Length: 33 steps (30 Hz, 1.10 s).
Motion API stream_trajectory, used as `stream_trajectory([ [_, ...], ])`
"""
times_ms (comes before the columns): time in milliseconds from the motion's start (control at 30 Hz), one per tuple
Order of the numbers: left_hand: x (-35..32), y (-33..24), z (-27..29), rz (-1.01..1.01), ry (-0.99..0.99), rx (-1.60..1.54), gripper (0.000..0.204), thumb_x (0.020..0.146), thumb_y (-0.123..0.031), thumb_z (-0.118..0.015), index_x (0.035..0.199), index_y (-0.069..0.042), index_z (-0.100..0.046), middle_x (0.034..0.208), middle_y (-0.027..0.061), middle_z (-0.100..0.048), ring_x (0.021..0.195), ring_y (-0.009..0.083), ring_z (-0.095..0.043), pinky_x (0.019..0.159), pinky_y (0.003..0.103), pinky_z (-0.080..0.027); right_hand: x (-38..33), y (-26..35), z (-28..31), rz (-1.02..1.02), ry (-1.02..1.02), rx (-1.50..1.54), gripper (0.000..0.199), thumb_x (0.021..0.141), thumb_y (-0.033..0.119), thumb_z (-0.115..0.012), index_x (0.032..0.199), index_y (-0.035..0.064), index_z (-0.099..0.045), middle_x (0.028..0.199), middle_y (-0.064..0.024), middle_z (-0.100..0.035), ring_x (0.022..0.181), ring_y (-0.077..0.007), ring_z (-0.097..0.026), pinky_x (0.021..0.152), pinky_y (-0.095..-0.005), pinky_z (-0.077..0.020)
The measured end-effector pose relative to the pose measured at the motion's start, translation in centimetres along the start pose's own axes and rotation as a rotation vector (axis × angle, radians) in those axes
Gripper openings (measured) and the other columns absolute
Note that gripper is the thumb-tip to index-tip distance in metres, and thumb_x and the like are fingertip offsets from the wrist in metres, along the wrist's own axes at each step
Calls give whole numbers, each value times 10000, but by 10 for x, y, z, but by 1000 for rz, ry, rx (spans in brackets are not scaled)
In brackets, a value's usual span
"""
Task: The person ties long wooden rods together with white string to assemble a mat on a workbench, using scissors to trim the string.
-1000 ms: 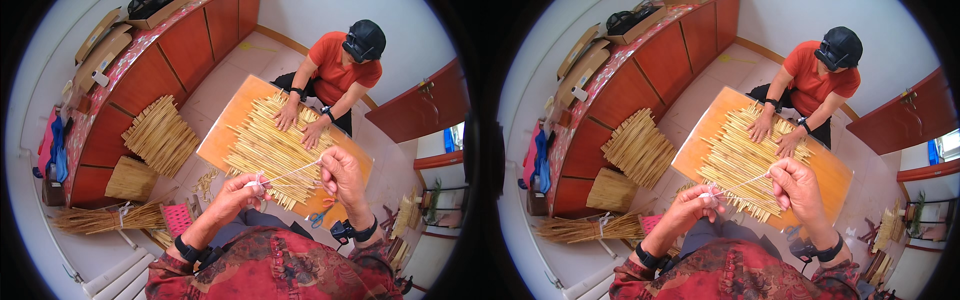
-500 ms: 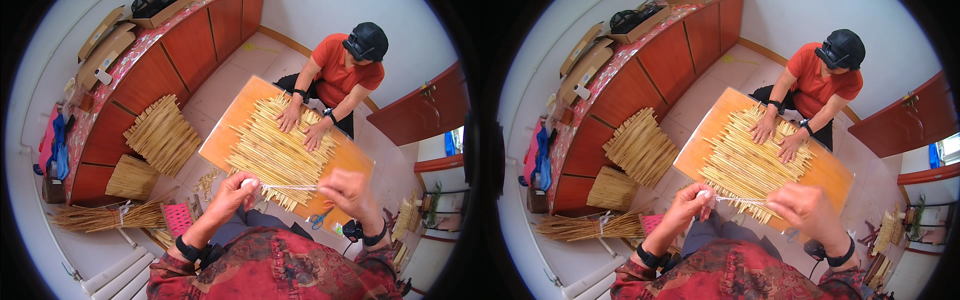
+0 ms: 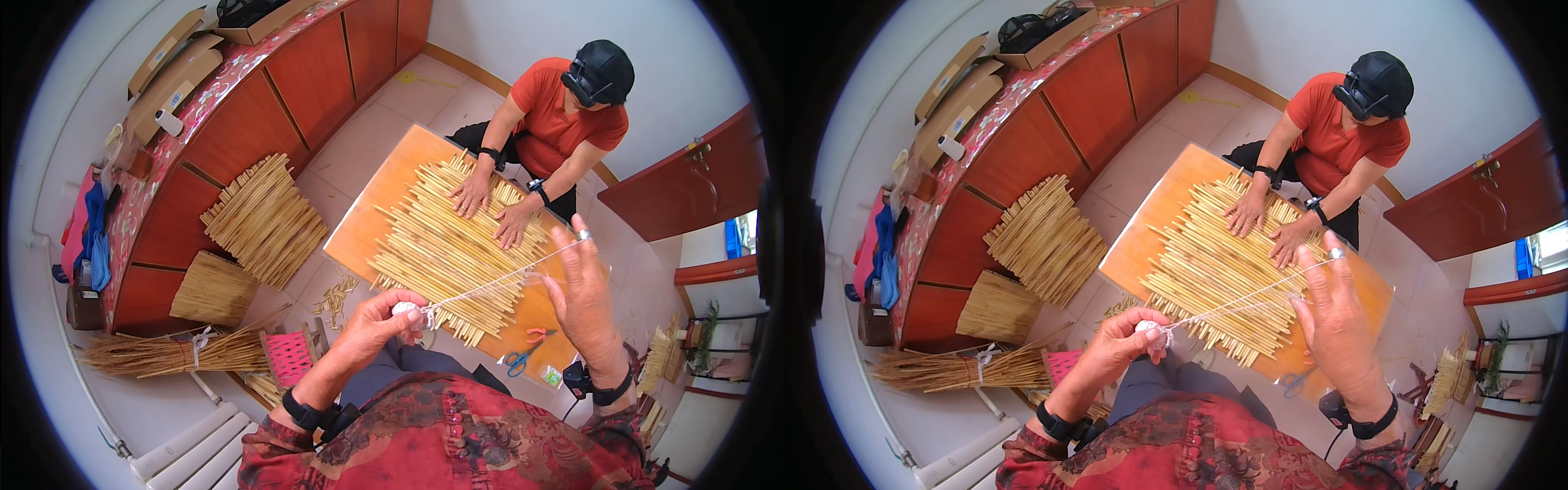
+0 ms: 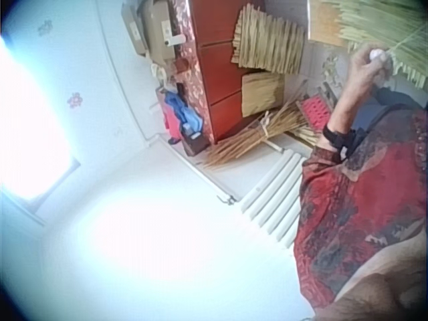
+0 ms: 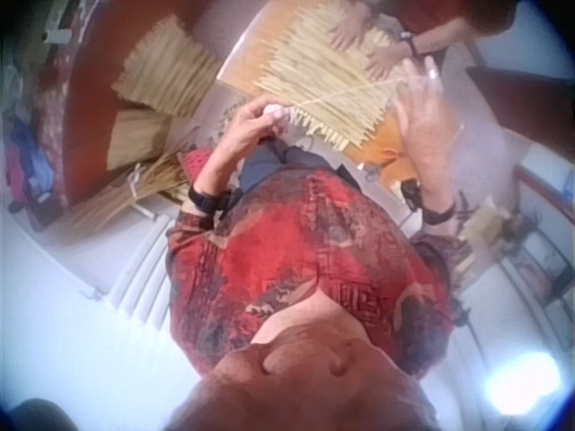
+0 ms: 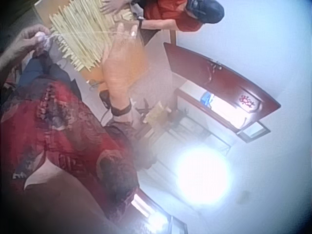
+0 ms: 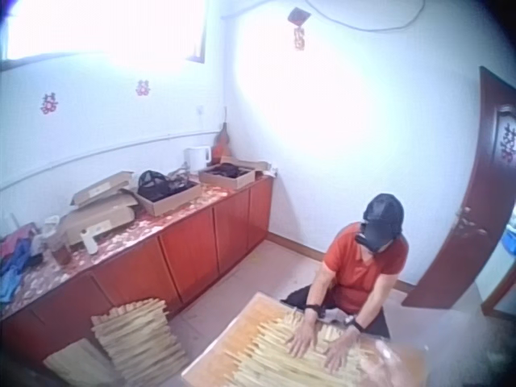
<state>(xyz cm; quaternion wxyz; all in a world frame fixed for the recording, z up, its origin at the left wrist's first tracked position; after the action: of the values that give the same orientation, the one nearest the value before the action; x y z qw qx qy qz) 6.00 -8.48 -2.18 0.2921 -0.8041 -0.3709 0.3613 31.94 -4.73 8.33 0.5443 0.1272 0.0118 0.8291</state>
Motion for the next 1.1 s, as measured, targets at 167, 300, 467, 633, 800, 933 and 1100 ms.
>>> stream_trajectory([
  [167, -4, 3, 5, -2, -65, -76, 217, 844, -156, -542, 1024, -35, -530, 805, 40, -554, 698, 116, -549, 628, 242, -462, -2, -13, 5, -356, -112, 867, 686, 771, 103, -598, 1336, 80, -208, 1213, -183, -410, 746, -168, -576, 631, -224, -461],
  [300, -6, 7, 5, -40, -73, 3, 241, 853, -172, -528, 1046, -28, -513, 827, 54, -565, 723, 126, -563, 635, 248, -467, -1, -17, 4, -418, -285, 1169, 691, 827, 316, -538, 1350, 91, -146, 1114, -155, -483, 578, -69, -492, 495, -138, -400],
  [467, -13, -2, 1, -60, -71, -187, 224, 858, -149, -518, 1046, -27, -508, 870, 53, -573, 719, 113, -560, 614, 226, -453, -4, -27, -9, -449, -458, 1779, 546, 886, 304, -450, 1340, 122, -208, 782, -7, -502, 667, -82, -474, 640, -209, -423],
  [633, -28, -13, 20, -104, -221, -103, 201, 830, -115, -539, 1002, -16, -507, 859, 84, -583, 680, 133, -569, 575, 239, -463, -9, -49, -26, -524, -562, 2072, 358, 913, 231, -404, 1245, 105, -363, 664, 23, -453, 661, -97, -464, 717, -286, -416],
  [800, -47, -26, 36, -252, -430, -168, 148, 825, -85, -527, 947, -15, -481, 793, 100, -577, 646, 169, -587, 540, 258, -475, -31, -76, -58, -632, -669, 2123, 264, 906, 209, -422, 1134, 86, -470, 673, 24, -460, 641, -89, -460, 695, -269, -428],
  [933, -53, -26, 45, -330, -534, -54, 145, 821, -70, -517, 945, -10, -472, 810, 94, -564, 693, 175, -587, 565, 261, -477, -64, -102, -94, -841, -651, 2058, 280, 892, 244, -450, 1118, 82, -484, 693, 12, -483, 661, -106, -486, 697, -278, -448],
  [1100, -61, -23, 52, -270, -538, -29, 137, 811, -38, -503, 943, -10, -478, 809, 99, -565, 698, 183, -591, 572, 262, -480, -112, -133, -145, -1126, -531, 1966, 306, 882, 277, -461, 1105, 69, -484, 736, -20, -507, 685, -141, -519, 686, -307, -468],
])
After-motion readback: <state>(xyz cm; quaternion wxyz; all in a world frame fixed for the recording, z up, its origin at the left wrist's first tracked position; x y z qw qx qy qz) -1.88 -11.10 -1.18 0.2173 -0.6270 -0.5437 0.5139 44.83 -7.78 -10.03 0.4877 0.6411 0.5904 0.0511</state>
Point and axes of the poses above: each hand's wrist, its own x-axis towards the middle knuckle, its own z-axis out of the back of the hand, y = z × x, the point moved 1 cm from there along x, towards the middle knuckle
